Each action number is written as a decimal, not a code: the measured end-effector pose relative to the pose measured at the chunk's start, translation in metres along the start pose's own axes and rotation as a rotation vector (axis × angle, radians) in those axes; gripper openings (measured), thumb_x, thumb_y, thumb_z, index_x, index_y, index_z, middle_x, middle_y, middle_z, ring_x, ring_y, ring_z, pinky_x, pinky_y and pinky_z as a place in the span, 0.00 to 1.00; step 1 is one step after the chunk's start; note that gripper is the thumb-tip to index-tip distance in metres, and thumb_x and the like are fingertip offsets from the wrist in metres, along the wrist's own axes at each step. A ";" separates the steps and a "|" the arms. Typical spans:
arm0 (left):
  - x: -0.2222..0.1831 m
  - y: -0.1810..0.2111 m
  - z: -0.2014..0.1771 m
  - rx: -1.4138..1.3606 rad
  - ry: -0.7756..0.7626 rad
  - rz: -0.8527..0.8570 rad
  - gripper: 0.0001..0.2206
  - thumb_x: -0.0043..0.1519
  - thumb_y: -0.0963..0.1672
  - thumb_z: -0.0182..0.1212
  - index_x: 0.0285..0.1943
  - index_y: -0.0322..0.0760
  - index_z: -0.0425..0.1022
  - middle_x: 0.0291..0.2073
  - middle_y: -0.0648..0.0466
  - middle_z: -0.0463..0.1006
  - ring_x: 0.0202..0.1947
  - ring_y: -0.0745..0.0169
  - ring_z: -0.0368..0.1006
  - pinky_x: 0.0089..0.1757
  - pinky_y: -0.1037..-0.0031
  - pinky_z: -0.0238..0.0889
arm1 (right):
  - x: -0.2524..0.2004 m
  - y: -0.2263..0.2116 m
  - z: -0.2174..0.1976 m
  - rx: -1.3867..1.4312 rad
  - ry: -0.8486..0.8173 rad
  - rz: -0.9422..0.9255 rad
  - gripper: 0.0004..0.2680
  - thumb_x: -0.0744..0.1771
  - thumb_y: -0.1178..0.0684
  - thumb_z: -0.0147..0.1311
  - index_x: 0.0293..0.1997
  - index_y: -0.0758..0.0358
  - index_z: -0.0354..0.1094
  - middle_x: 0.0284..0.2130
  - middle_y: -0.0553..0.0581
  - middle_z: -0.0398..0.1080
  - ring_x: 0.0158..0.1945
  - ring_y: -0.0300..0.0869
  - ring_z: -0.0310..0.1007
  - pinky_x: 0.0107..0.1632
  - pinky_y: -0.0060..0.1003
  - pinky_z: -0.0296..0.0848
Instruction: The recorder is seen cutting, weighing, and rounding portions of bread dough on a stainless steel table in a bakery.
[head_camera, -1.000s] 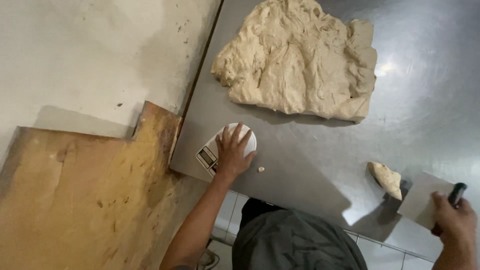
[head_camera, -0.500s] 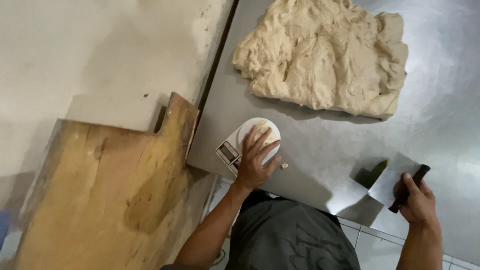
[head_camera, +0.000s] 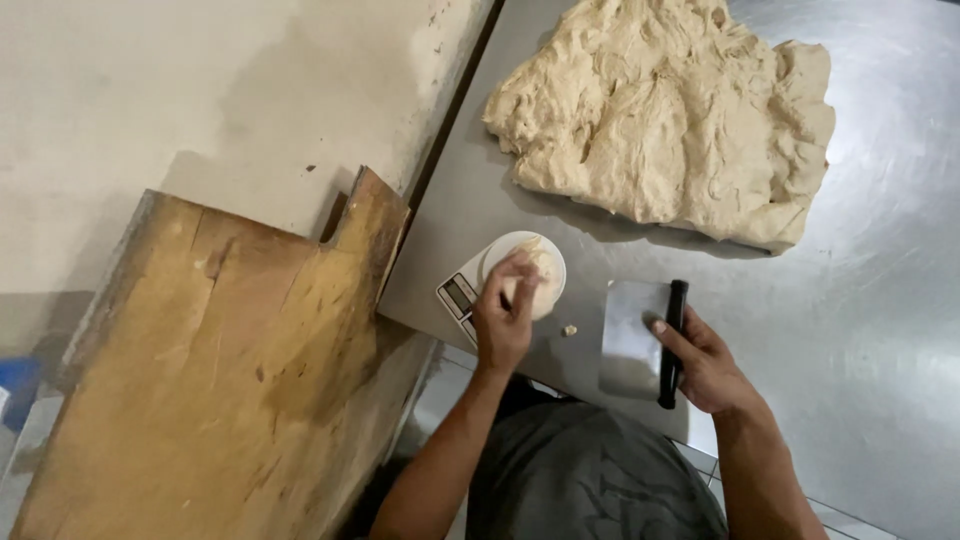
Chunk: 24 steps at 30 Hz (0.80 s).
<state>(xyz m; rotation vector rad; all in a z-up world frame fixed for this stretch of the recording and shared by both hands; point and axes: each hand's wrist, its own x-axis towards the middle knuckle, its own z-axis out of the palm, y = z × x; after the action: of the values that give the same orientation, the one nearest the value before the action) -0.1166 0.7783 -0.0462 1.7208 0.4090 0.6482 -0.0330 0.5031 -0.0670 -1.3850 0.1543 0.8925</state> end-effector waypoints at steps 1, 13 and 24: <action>0.010 -0.007 0.001 0.001 0.001 -0.004 0.17 0.73 0.48 0.57 0.65 0.33 0.73 0.48 0.44 0.84 0.51 0.49 0.81 0.53 0.59 0.74 | -0.002 -0.004 0.000 0.000 -0.001 0.004 0.15 0.69 0.51 0.56 0.64 0.59 0.65 0.42 0.47 0.69 0.41 0.34 0.62 0.36 0.33 0.64; -0.048 -0.024 0.025 0.449 -0.382 0.269 0.18 0.70 0.49 0.56 0.65 0.38 0.74 0.63 0.43 0.72 0.66 0.42 0.66 0.64 0.54 0.62 | -0.012 0.023 -0.043 0.179 0.236 0.050 0.13 0.70 0.52 0.50 0.61 0.62 0.62 0.44 0.56 0.70 0.44 0.43 0.72 0.43 0.43 0.75; -0.086 -0.093 0.091 0.355 -0.504 0.234 0.15 0.64 0.35 0.56 0.59 0.32 0.77 0.51 0.43 0.79 0.55 0.43 0.75 0.55 0.62 0.69 | -0.013 0.029 -0.050 0.193 0.278 -0.013 0.13 0.70 0.55 0.50 0.61 0.63 0.60 0.50 0.57 0.68 0.51 0.44 0.70 0.51 0.44 0.73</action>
<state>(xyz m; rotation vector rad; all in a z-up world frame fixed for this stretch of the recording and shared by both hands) -0.1213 0.6808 -0.1679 2.2120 -0.0392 0.2922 -0.0399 0.4511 -0.0939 -1.3214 0.4326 0.6526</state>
